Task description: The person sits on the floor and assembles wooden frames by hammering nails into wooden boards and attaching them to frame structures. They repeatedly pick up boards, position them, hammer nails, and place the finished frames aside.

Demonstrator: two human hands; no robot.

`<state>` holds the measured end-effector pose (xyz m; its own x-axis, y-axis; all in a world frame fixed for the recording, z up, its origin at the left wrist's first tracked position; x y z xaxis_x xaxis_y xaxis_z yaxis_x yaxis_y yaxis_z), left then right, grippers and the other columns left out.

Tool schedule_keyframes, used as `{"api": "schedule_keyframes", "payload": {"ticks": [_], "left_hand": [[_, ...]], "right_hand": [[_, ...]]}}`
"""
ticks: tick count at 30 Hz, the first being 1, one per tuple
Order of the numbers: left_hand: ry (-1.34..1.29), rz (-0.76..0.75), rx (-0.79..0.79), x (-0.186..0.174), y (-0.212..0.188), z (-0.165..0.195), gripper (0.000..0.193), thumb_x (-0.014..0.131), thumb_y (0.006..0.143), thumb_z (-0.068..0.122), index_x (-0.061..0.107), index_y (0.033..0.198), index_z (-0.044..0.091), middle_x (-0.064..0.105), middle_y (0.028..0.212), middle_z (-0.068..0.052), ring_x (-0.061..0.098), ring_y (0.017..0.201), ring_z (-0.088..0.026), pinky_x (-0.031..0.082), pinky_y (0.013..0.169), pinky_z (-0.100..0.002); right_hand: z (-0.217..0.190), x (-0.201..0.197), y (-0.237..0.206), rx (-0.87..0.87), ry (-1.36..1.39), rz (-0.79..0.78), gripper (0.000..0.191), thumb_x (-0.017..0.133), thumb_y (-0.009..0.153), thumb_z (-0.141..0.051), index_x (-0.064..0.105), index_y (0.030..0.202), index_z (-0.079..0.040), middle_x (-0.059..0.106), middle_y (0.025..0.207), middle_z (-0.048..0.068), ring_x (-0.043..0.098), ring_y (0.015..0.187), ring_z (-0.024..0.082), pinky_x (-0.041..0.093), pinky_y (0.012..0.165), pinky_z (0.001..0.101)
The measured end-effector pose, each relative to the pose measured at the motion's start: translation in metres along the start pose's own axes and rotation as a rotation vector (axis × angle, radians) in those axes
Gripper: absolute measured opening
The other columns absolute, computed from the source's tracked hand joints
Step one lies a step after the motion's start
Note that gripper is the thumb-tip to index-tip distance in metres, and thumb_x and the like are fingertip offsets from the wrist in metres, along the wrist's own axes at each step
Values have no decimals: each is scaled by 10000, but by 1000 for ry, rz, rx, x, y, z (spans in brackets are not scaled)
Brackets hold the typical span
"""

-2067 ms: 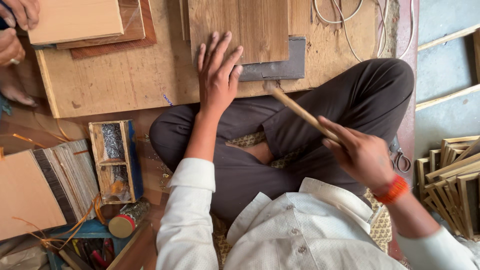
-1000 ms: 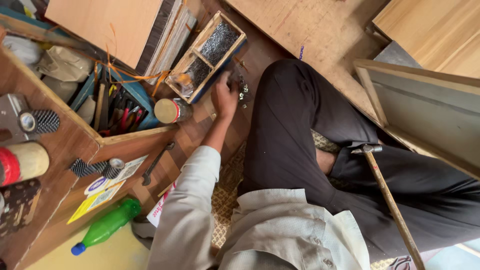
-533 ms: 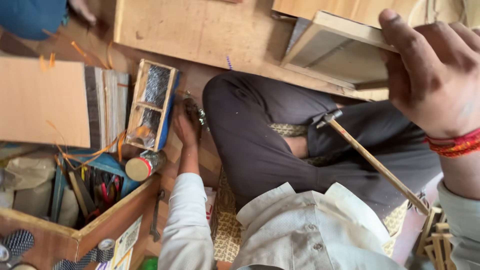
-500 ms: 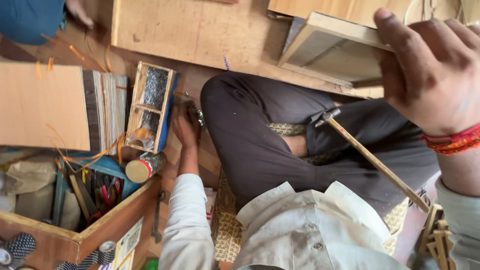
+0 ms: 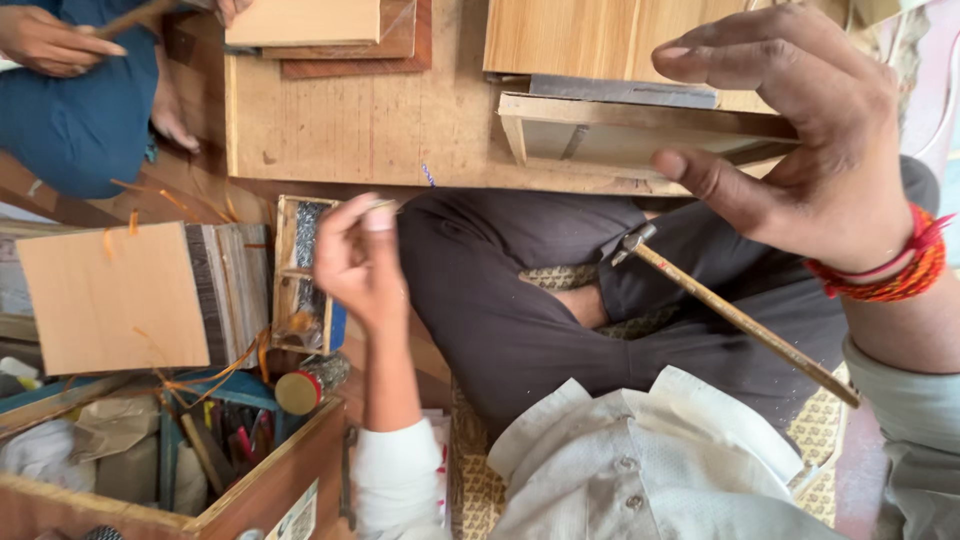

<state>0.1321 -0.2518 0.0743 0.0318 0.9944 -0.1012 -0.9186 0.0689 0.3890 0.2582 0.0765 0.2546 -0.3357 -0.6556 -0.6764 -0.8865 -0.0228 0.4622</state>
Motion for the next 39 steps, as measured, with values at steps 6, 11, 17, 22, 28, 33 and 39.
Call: {"api": "schedule_keyframes", "payload": {"ticks": [6,11,17,22,28,33,39], "left_hand": [[62,-421,420,116,13,150,50,649,1054,162,622,1038,122,712,1127,-38,646,1221,-250,362,1160,-404],[141,-496,294,153,16,165,116,632,1030,242,629,1026,126,653,1153,-14,611,1306,-231,207,1273,-540],[245,-547,619,143,27,133,246,737,1026,127,684,1259,69,627,1271,-72,554,1355,-293,460,1150,-407],[312,-361,827,157,29,114,184,756,994,-9,746,1163,63,669,1190,-46,642,1241,-246,521,1094,-407],[256,-308,846,167,34,109,128,781,974,9,765,1089,65,672,1146,-32,655,1183,-235,517,1066,-405],[229,-290,850,167,34,108,98,788,970,3,765,1053,50,673,1132,-35,656,1154,-231,519,1050,-400],[228,-291,836,165,36,109,142,753,965,-14,764,1091,52,670,1129,-34,656,1155,-227,520,1072,-408]], "right_hand": [[-11,1,-4,21,241,9,394,853,769,-115,687,1092,38,701,1069,168,711,1056,280,586,908,353],[-4,2,-17,173,276,70,142,806,909,-26,724,1022,1,738,1013,97,759,956,188,609,782,265],[7,3,-18,41,34,117,139,762,1062,10,636,1009,38,675,1028,124,701,947,217,564,812,301],[12,-6,-9,-49,-247,31,118,706,1021,21,593,1055,24,633,1012,137,622,903,321,489,795,404],[12,-15,11,25,-293,-236,130,683,916,20,592,1005,46,590,897,167,604,792,342,480,687,430],[17,-14,31,60,-410,-406,38,704,945,-43,687,975,-26,664,858,105,637,748,270,507,670,390],[-2,-13,34,-128,-617,-340,165,716,877,-40,766,1033,-58,720,917,76,685,788,242,546,659,355]]}}
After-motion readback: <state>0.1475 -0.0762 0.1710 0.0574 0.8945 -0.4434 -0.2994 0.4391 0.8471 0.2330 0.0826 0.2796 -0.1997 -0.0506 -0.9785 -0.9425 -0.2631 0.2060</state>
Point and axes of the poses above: each hand's wrist, its own y-axis towards the middle knuckle, its own x-axis out of the palm, z = x × y, the point moved 2 cm from there along y, towards the middle knuckle
